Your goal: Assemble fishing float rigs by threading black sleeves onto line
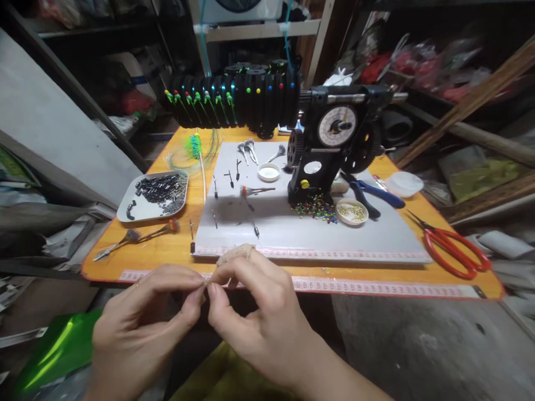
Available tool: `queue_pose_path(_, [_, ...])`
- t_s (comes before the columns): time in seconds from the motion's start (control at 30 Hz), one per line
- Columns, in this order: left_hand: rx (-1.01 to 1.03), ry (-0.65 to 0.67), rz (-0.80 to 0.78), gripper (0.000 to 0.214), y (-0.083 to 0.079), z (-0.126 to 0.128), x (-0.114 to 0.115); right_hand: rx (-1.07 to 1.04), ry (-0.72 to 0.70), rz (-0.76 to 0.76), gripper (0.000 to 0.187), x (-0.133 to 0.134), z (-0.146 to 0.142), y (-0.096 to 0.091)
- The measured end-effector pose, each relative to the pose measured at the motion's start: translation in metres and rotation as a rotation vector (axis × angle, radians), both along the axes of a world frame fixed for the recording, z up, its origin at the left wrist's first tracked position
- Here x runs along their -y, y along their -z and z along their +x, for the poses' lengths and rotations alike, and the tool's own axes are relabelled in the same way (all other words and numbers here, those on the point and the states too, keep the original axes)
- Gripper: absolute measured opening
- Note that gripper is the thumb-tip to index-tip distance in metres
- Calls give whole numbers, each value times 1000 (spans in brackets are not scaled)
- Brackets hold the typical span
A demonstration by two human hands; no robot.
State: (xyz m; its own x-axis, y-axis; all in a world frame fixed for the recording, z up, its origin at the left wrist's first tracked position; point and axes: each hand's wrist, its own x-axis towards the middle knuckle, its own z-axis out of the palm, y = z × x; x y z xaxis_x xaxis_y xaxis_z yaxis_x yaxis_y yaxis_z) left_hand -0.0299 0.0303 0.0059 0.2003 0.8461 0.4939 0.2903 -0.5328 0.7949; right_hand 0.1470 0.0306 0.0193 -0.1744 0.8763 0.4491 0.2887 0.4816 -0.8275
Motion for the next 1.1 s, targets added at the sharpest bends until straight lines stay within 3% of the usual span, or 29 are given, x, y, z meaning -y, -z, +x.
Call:
queue_pose_path(0.27, [231, -79, -4, 27, 16, 11, 3, -81, -68, -132, 11, 0, -3, 1])
queue_pose_path(0.77, [428, -91, -178, 16, 16, 21, 9, -101, -148, -189, 11, 2, -3, -2])
queue_pose_path(1.1, [459, -97, -201, 13, 15, 19, 10, -97, -151, -224, 11, 6, 1, -3])
